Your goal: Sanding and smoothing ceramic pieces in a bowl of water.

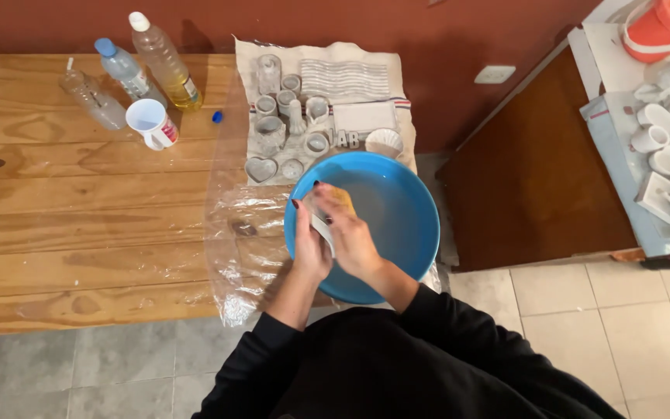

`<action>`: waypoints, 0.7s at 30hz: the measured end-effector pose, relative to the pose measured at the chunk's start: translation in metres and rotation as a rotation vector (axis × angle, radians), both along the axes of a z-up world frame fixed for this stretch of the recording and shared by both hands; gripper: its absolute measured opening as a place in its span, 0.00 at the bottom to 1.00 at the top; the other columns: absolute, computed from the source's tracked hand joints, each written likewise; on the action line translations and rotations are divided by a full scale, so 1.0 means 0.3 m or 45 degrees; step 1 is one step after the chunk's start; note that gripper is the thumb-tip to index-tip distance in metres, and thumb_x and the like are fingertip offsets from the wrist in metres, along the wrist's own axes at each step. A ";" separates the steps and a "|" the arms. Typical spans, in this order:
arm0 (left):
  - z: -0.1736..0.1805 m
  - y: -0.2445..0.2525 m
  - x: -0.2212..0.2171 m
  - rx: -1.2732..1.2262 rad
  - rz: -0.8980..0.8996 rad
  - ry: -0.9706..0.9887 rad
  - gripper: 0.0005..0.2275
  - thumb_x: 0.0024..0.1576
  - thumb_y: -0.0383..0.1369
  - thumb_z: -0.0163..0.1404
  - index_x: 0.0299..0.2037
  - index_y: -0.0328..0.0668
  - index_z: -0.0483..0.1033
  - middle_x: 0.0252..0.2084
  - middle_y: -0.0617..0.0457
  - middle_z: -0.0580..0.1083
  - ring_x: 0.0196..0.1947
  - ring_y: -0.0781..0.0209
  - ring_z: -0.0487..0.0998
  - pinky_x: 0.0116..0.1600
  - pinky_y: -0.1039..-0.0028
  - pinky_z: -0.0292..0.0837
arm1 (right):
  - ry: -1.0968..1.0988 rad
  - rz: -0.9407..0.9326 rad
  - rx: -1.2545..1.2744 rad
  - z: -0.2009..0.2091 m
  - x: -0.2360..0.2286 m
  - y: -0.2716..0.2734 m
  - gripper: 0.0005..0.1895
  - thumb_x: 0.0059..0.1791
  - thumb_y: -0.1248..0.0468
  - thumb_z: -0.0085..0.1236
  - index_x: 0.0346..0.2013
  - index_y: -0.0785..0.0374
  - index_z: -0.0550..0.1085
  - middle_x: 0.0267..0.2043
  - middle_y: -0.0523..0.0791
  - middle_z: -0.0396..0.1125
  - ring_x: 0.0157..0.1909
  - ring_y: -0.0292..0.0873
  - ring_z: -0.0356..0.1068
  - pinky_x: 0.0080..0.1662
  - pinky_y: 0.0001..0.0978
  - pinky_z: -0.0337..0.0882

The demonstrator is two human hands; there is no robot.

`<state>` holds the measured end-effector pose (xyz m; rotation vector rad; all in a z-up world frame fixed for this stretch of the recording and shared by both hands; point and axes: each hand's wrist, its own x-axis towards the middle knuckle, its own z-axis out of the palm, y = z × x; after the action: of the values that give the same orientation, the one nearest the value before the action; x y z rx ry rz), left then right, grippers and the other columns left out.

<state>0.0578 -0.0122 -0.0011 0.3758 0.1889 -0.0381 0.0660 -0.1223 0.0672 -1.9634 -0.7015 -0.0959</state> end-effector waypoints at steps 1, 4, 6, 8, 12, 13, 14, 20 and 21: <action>0.005 0.001 -0.001 -0.002 -0.010 0.003 0.30 0.66 0.57 0.35 0.69 0.43 0.62 0.67 0.53 0.67 0.67 0.57 0.66 0.71 0.66 0.59 | 0.003 -0.010 -0.002 -0.003 0.000 -0.002 0.28 0.49 0.81 0.42 0.64 0.69 0.68 0.72 0.58 0.60 0.76 0.57 0.57 0.73 0.43 0.56; 0.043 0.010 -0.006 0.037 0.017 -0.009 0.29 0.67 0.57 0.35 0.69 0.44 0.63 0.65 0.55 0.68 0.66 0.59 0.67 0.70 0.67 0.59 | 0.023 0.010 -0.017 0.001 -0.003 -0.005 0.25 0.50 0.78 0.46 0.63 0.67 0.69 0.68 0.55 0.65 0.72 0.55 0.64 0.70 0.41 0.63; 0.093 0.014 0.005 0.032 0.015 -0.071 0.30 0.66 0.57 0.35 0.69 0.44 0.64 0.65 0.53 0.69 0.65 0.58 0.68 0.69 0.66 0.61 | 0.177 -0.005 0.334 0.017 0.013 -0.009 0.22 0.51 0.76 0.50 0.61 0.68 0.69 0.68 0.52 0.62 0.70 0.53 0.64 0.65 0.40 0.68; 0.093 0.020 -0.002 -0.011 -0.021 -0.052 0.31 0.65 0.58 0.35 0.69 0.44 0.64 0.64 0.52 0.69 0.65 0.56 0.68 0.69 0.65 0.61 | 0.373 -0.016 0.633 -0.020 0.039 -0.020 0.22 0.50 0.77 0.51 0.60 0.68 0.69 0.64 0.51 0.63 0.67 0.52 0.65 0.63 0.40 0.70; 0.140 0.024 -0.012 -0.129 -0.144 0.018 0.33 0.63 0.61 0.34 0.69 0.45 0.64 0.64 0.50 0.70 0.65 0.52 0.69 0.69 0.60 0.62 | 1.039 -0.047 1.393 -0.138 0.115 -0.110 0.17 0.52 0.77 0.50 0.56 0.69 0.71 0.50 0.52 0.72 0.55 0.50 0.73 0.58 0.39 0.74; 0.147 0.028 -0.005 -0.126 -0.156 0.011 0.33 0.63 0.61 0.34 0.69 0.45 0.64 0.64 0.50 0.70 0.65 0.52 0.69 0.69 0.60 0.62 | 1.026 -0.051 1.399 -0.150 0.133 -0.146 0.17 0.52 0.77 0.50 0.56 0.69 0.71 0.50 0.52 0.72 0.55 0.50 0.73 0.58 0.39 0.74; 0.154 0.032 0.002 -0.168 -0.194 0.019 0.33 0.63 0.62 0.34 0.68 0.45 0.65 0.65 0.50 0.70 0.65 0.51 0.69 0.69 0.58 0.62 | 1.080 -0.018 1.441 -0.162 0.151 -0.182 0.15 0.53 0.76 0.50 0.56 0.72 0.72 0.48 0.54 0.72 0.53 0.51 0.73 0.57 0.39 0.73; 0.156 0.053 -0.001 -0.358 -0.351 0.042 0.35 0.60 0.65 0.34 0.65 0.46 0.68 0.63 0.49 0.72 0.64 0.45 0.70 0.68 0.51 0.63 | 0.312 -0.030 0.412 -0.015 0.156 -0.332 0.20 0.47 0.80 0.48 0.52 0.69 0.76 0.52 0.53 0.73 0.57 0.54 0.71 0.60 0.43 0.72; 0.154 0.057 0.009 -0.380 -0.392 0.041 0.35 0.60 0.65 0.34 0.64 0.45 0.69 0.63 0.48 0.72 0.64 0.44 0.70 0.68 0.50 0.63 | -0.110 -0.017 -0.035 0.062 0.153 -0.326 0.25 0.41 0.82 0.48 0.51 0.66 0.77 0.56 0.53 0.72 0.62 0.56 0.69 0.62 0.45 0.71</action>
<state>0.0605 0.0049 0.0452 0.1033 0.1526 -0.3718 0.1119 -0.2201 0.0858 -1.9998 -0.7493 -0.1812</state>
